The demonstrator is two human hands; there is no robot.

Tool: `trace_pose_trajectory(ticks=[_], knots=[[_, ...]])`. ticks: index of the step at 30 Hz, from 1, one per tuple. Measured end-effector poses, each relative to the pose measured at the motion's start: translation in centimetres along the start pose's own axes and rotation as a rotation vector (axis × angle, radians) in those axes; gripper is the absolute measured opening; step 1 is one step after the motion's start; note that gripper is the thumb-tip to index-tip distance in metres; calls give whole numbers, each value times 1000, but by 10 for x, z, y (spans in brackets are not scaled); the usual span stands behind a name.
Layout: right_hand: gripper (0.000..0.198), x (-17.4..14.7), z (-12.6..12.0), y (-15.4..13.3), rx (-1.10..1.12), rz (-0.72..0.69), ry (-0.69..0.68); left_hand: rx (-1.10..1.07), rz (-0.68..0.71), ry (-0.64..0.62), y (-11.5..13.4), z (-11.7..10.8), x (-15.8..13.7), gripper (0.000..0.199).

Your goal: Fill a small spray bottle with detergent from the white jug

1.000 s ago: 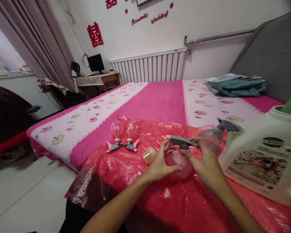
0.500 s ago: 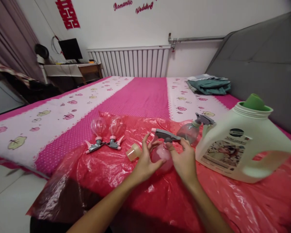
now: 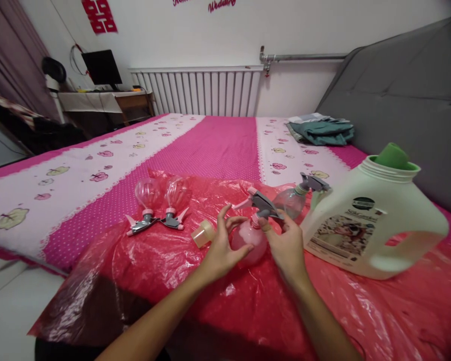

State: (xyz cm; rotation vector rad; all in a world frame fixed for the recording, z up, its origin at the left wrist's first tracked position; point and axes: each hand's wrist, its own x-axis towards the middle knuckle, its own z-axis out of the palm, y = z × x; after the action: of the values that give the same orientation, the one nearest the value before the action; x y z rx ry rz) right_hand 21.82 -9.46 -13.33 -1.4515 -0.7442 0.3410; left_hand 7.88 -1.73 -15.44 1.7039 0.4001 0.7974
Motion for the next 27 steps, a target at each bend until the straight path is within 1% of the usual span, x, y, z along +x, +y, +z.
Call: trace_pose_trajectory(ticks=[4, 9, 12, 15, 18, 21, 23, 27], knots=[[66, 0, 0, -4, -19, 0, -25, -24, 11, 5, -2, 1, -1, 94], [58, 2, -1, -10, -123, -4, -46, -22, 3, 22, -2, 2, -2, 91], [57, 6, -2, -14, -160, 15, -62, -29, 3, 27, -1, 2, -1, 90], [59, 6, -3, -18, -196, 38, -54, -26, 8, 20, -1, 2, -2, 89], [60, 4, -3, -21, -260, 37, -17, -12, 16, 18, -2, 3, -3, 88], [60, 1, -1, -21, -319, 8, 42, 14, 34, 15, -2, 3, -5, 84], [64, -1, 2, -20, -328, -28, 70, 52, 54, 13, -2, 3, -6, 79], [73, -4, 8, -14, -333, -137, 100, 214, 105, 8, 2, 1, -7, 73]])
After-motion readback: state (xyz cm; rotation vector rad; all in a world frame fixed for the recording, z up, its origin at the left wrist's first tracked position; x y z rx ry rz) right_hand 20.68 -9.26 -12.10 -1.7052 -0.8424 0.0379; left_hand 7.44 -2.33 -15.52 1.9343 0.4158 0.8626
